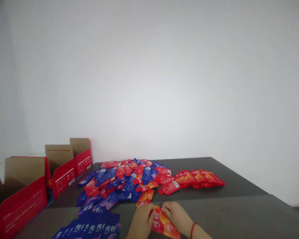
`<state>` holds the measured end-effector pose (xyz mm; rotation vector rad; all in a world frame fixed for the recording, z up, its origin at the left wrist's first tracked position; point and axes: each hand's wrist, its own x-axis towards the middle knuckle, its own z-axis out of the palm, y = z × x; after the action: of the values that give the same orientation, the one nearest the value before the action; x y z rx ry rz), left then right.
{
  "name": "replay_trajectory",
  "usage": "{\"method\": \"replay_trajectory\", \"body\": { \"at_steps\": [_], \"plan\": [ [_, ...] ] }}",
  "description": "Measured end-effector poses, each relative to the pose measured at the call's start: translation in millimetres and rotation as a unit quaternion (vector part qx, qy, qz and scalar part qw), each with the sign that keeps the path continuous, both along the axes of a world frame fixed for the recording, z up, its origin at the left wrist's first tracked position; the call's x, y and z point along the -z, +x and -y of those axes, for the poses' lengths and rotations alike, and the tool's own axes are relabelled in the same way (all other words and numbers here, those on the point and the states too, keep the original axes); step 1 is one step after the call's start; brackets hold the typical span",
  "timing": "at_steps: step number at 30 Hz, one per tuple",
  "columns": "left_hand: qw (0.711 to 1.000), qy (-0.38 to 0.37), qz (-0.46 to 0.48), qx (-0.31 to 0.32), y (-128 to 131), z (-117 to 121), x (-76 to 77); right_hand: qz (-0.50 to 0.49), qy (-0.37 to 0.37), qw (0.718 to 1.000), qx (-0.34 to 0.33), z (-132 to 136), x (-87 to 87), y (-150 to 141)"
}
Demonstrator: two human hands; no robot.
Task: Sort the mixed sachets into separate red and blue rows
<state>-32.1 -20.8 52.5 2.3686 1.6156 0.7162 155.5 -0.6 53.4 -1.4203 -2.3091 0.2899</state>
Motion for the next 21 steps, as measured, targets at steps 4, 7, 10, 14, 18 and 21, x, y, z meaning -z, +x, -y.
{"method": "replay_trajectory", "body": {
  "at_steps": [4,7,10,14,18,21],
  "plan": [
    [0.998,-0.053,-0.016,-0.028,0.1,11.5,-6.9,-0.029,-0.019,0.999,0.027,20.9,9.1,-1.9],
    [0.993,0.041,-0.101,-0.047,-1.1,19.7,2.8,-0.003,0.02,0.999,-0.025,39.8,15.0,-4.3],
    [0.981,0.118,-0.149,0.049,-0.8,23.9,28.7,0.042,-0.03,0.994,-0.093,54.2,18.4,-5.0],
    [0.965,0.136,-0.159,0.156,-10.0,25.8,67.9,0.056,-0.069,0.99,-0.113,62.7,13.5,4.3],
    [0.972,0.098,-0.154,0.147,-25.7,30.5,77.5,0.054,-0.082,0.99,-0.103,69.2,2.7,22.8],
    [0.978,0.077,-0.149,0.127,-26.8,32.0,75.7,0.065,-0.077,0.991,-0.089,72.2,-2.6,27.3]
  ]
}}
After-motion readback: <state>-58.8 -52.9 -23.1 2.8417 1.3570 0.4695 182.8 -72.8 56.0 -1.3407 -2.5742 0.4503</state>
